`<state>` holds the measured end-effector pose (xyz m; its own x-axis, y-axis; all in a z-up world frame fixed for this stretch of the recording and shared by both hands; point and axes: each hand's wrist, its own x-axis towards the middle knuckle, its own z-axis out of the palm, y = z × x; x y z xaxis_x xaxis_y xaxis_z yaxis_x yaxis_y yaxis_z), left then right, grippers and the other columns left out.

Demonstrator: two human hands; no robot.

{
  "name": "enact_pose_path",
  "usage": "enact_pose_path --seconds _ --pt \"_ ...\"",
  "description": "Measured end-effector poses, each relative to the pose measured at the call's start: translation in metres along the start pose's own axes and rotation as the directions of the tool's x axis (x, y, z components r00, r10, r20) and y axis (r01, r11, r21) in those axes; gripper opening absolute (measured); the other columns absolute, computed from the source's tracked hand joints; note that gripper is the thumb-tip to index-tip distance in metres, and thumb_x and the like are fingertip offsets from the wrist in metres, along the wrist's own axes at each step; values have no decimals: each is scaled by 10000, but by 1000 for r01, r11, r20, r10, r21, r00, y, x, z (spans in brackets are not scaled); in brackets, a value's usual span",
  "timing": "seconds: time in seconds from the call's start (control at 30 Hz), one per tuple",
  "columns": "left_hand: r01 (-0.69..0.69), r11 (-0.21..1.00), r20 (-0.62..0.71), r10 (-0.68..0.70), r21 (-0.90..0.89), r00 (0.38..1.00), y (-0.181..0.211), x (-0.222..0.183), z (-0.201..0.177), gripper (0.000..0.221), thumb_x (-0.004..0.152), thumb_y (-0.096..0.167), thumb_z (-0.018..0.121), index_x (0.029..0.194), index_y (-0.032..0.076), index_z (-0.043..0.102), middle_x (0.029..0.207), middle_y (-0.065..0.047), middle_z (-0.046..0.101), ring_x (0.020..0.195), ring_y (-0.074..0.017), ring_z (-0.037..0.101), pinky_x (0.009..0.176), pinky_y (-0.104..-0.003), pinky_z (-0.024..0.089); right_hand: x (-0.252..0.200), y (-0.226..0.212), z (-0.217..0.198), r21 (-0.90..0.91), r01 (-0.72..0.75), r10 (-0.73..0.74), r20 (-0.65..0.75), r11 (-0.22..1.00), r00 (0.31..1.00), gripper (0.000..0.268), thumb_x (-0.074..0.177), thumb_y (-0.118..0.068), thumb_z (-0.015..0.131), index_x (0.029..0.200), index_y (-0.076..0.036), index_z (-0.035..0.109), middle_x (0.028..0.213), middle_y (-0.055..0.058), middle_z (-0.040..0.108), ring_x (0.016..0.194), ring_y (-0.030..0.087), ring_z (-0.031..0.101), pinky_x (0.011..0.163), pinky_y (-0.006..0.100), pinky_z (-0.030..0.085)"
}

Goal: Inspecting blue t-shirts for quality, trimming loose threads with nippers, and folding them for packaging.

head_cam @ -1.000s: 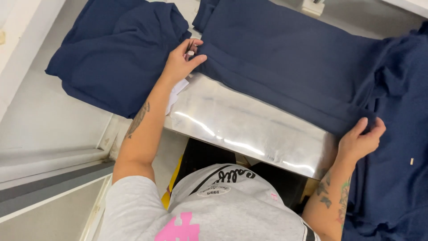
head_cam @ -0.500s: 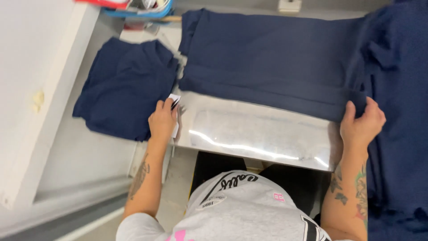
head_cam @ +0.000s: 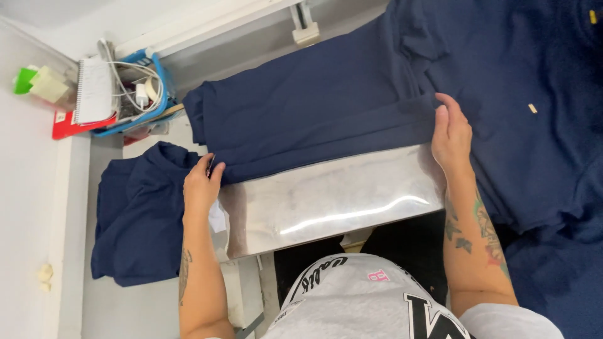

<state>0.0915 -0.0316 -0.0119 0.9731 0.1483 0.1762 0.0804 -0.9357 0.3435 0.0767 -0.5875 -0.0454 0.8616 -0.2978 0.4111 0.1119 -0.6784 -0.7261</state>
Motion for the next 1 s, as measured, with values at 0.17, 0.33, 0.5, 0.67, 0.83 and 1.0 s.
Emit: enact_pose_path --seconds 0.17,0.33,0.5,0.67,0.83,1.0 --pt "116 992 274 -99 -47 957 5 4 -4 646 937 232 728 1534 135 501 1329 -241 629 1236 -411 626 1029 -544 512 2 15 -3 -19 -12 14 98 1000 995 439 1024 -269 737 1413 -101 619 1194 246 684 1167 442 640 983 560 504" --pt "221 880 274 -109 -420 956 -9 -37 -46 204 908 56 658 1084 152 693 1131 19 707 1011 -126 631 913 -271 464 -5 12 -54 311 17 -136 367 950 920 356 698 98 403 880 -114 625 1198 76 692 1213 228 627 1126 357 429" --pt "203 954 443 -87 -221 892 -37 -85 -64 378 897 -6 456 1104 140 736 1118 6 738 903 -184 593 857 -298 441 -29 11 -103 281 -87 -91 563 956 821 278 929 112 426 944 -48 652 1159 137 726 1282 298 654 1210 401 440" --pt "-91 971 125 121 -223 985 -23 -90 -56 232 987 112 612 1185 55 717 1138 -78 720 1020 -255 678 891 -366 497 -34 -23 -106 163 -298 163 552 941 817 239 1017 53 566 1247 8 608 1177 162 709 1147 184 646 1087 274 463" --pt "-2 1000 365 13 -31 931 27 -83 -45 592 880 421 738 1409 223 559 1321 4 543 942 -283 682 781 -477 523 -50 -18 -73 -413 251 21 551 875 834 568 669 -419 893 1189 -248 741 1320 45 626 1320 371 469 1119 521 373" --pt "-240 971 -23 240 -13 971 -22 -90 5 188 930 101 653 1097 172 700 1074 13 621 768 -296 650 561 -439 509 -53 -2 -74 -306 265 -100 464 915 880 106 926 -176 756 1032 -184 755 1317 41 692 1262 312 565 1135 451 384"
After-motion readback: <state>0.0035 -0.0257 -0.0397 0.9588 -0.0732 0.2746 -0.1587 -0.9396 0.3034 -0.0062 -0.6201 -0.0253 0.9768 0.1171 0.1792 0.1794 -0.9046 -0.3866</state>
